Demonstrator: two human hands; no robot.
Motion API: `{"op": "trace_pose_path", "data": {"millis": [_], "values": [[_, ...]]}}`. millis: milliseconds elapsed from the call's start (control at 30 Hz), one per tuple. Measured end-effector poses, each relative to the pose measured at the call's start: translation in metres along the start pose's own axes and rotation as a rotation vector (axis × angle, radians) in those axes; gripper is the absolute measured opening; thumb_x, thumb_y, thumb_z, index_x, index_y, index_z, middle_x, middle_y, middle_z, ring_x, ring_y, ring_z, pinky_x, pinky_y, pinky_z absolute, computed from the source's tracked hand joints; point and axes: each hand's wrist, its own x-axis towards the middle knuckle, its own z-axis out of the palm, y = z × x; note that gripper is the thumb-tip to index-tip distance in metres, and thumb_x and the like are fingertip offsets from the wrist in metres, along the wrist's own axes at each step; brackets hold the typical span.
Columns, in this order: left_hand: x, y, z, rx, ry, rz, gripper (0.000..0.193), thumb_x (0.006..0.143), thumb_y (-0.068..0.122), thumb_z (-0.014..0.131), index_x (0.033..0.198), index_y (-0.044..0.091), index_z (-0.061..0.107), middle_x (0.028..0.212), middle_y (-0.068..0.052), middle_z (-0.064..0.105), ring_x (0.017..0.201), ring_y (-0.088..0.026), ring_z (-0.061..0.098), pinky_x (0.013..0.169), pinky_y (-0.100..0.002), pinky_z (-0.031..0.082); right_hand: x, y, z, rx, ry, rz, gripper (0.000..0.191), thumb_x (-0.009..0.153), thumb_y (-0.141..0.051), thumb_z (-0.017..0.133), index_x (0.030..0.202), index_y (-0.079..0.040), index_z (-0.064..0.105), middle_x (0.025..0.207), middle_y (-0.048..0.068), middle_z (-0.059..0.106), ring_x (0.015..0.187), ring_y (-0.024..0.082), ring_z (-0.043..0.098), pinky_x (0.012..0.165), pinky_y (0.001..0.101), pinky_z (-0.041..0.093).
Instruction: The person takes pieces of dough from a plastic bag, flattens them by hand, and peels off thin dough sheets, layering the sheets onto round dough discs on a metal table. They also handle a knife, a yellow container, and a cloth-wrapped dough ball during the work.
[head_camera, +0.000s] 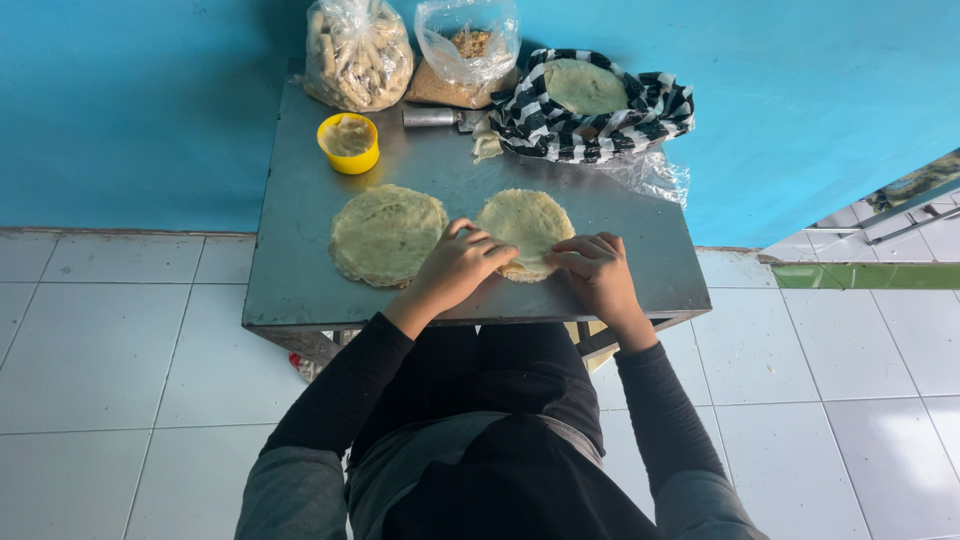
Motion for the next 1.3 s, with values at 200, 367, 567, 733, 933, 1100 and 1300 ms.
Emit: {"op": "trace_pose_path", "data": {"millis": [200, 367, 567, 733, 933, 1100, 1300], "values": [[-0.016, -0.001, -0.031, -0.047, 0.096, -0.227, 0.033, 0.086, 0.021, 0.080, 0.117, 0.015, 0.072, 0.115, -0.002, 0.073, 0.103, -0.020, 0.068, 0.102, -0.045, 0.043, 0.007, -0.020, -0.012, 0.224, 0.066, 0.152, 0.042, 0.082, 0.013, 0.057, 0.112, -0.010, 0.076, 0.119, 0.007, 0.074, 0.109, 0.027, 0.069, 0.104, 0.0406, 0.046], [-0.054, -0.004, -0.075, -0.001, 0.138, -0.485, 0.047, 0.067, 0.028, 0.088, 0.106, 0.008, 0.073, 0.106, -0.011, 0.070, 0.101, -0.034, 0.065, 0.090, -0.048, 0.046, 0.022, -0.050, -0.015, 0.382, 0.131, 0.162, 0.033, 0.089, 0.013, 0.058, 0.111, -0.006, 0.073, 0.115, 0.010, 0.072, 0.107, 0.028, 0.072, 0.092, 0.0367, 0.056], [-0.058, -0.007, -0.079, -0.184, 0.158, -0.581, 0.016, 0.086, 0.017, 0.083, 0.099, 0.012, 0.076, 0.099, -0.006, 0.073, 0.096, -0.029, 0.069, 0.086, -0.040, 0.054, 0.051, -0.095, 0.023, 0.533, 0.067, 0.124, 0.024, 0.092, 0.009, 0.064, 0.111, -0.004, 0.073, 0.110, 0.013, 0.072, 0.101, 0.026, 0.074, 0.084, 0.0334, 0.058], [-0.043, -0.010, -0.066, -0.128, 0.146, -0.625, 0.023, 0.077, 0.020, 0.084, 0.091, 0.006, 0.072, 0.091, -0.012, 0.071, 0.087, -0.033, 0.068, 0.076, -0.043, 0.052, 0.065, -0.124, 0.069, 0.536, 0.111, 0.203, 0.021, 0.093, 0.005, 0.064, 0.112, -0.002, 0.072, 0.105, 0.014, 0.070, 0.089, 0.028, 0.073, 0.077, 0.0341, 0.057], [-0.041, -0.024, -0.053, -0.137, 0.148, -0.658, 0.008, 0.090, 0.014, 0.075, 0.096, 0.008, 0.073, 0.092, -0.010, 0.071, 0.088, -0.030, 0.069, 0.077, -0.041, 0.054, 0.057, -0.128, 0.086, 0.386, 0.154, 0.159, 0.021, 0.095, 0.003, 0.063, 0.114, -0.001, 0.070, 0.109, 0.017, 0.068, 0.090, 0.034, 0.069, 0.077, 0.0390, 0.056], [-0.062, -0.040, -0.078, -0.302, 0.331, -0.752, 0.013, 0.096, 0.014, 0.073, 0.107, 0.008, 0.071, 0.100, -0.008, 0.071, 0.085, -0.023, 0.071, 0.074, -0.036, 0.057, 0.055, -0.123, 0.085, 0.463, 0.115, 0.162, 0.019, 0.095, 0.002, 0.063, 0.113, -0.001, 0.069, 0.109, 0.015, 0.068, 0.088, 0.032, 0.071, 0.077, 0.0379, 0.056], [-0.108, -0.026, -0.106, -0.073, 0.317, -0.848, 0.042, 0.080, 0.018, 0.088, 0.114, 0.005, 0.069, 0.105, -0.012, 0.071, 0.085, -0.027, 0.069, 0.073, -0.038, 0.055, 0.058, -0.129, 0.083, 0.472, 0.148, 0.122, 0.017, 0.094, 0.002, 0.066, 0.109, -0.004, 0.072, 0.108, 0.014, 0.068, 0.088, 0.030, 0.071, 0.073, 0.0366, 0.056]]}}
